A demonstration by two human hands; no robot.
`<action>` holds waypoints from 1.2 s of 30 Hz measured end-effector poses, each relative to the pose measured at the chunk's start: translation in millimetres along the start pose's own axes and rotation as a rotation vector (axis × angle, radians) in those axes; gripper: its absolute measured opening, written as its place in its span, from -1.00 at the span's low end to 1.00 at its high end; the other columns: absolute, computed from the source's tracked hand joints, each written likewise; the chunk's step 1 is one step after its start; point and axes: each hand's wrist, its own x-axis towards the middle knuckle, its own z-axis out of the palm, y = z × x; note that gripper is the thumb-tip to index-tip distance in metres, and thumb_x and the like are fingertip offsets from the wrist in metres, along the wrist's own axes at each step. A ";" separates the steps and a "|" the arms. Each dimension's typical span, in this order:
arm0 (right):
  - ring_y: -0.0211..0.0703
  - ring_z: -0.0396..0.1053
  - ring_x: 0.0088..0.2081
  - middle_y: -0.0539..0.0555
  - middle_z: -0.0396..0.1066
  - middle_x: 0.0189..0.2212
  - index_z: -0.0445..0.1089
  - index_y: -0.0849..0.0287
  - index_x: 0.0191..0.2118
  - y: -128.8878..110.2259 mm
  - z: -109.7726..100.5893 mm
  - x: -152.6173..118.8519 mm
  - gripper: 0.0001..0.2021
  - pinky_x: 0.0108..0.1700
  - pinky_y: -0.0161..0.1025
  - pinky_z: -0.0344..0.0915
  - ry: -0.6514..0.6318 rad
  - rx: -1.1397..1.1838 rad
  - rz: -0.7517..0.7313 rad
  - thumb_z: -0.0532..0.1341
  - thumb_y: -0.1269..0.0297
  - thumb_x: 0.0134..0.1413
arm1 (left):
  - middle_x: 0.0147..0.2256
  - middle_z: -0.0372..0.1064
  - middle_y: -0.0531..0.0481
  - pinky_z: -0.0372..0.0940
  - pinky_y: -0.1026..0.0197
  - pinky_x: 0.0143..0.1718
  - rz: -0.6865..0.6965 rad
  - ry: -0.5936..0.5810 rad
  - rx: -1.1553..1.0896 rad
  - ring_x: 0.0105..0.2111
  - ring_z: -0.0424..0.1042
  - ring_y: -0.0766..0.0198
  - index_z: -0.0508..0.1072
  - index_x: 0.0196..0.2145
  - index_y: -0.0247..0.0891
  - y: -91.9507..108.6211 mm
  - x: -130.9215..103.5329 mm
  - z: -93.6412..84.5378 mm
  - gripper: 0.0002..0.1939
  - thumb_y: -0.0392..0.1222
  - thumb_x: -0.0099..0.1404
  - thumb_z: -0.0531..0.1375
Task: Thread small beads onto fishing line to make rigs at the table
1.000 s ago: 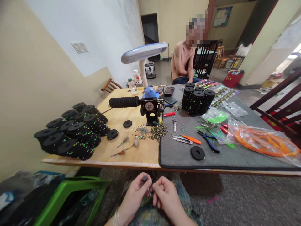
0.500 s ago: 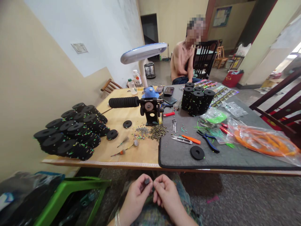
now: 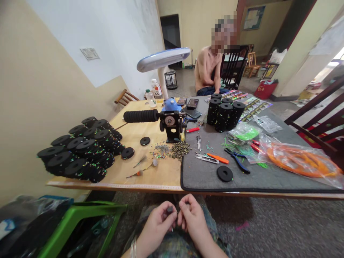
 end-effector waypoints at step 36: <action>-0.29 0.07 -0.57 -0.12 0.06 -0.67 0.08 0.12 -0.61 -5.5 -5.3 -8.1 -0.88 -0.49 -0.32 -0.03 -0.034 -0.563 -0.301 0.03 0.38 -0.15 | -0.35 0.46 -0.06 0.24 0.21 -0.23 0.220 0.316 0.252 -0.28 0.42 0.13 0.44 -0.31 -0.24 7.8 6.5 -20.4 -0.70 -0.03 0.36 0.00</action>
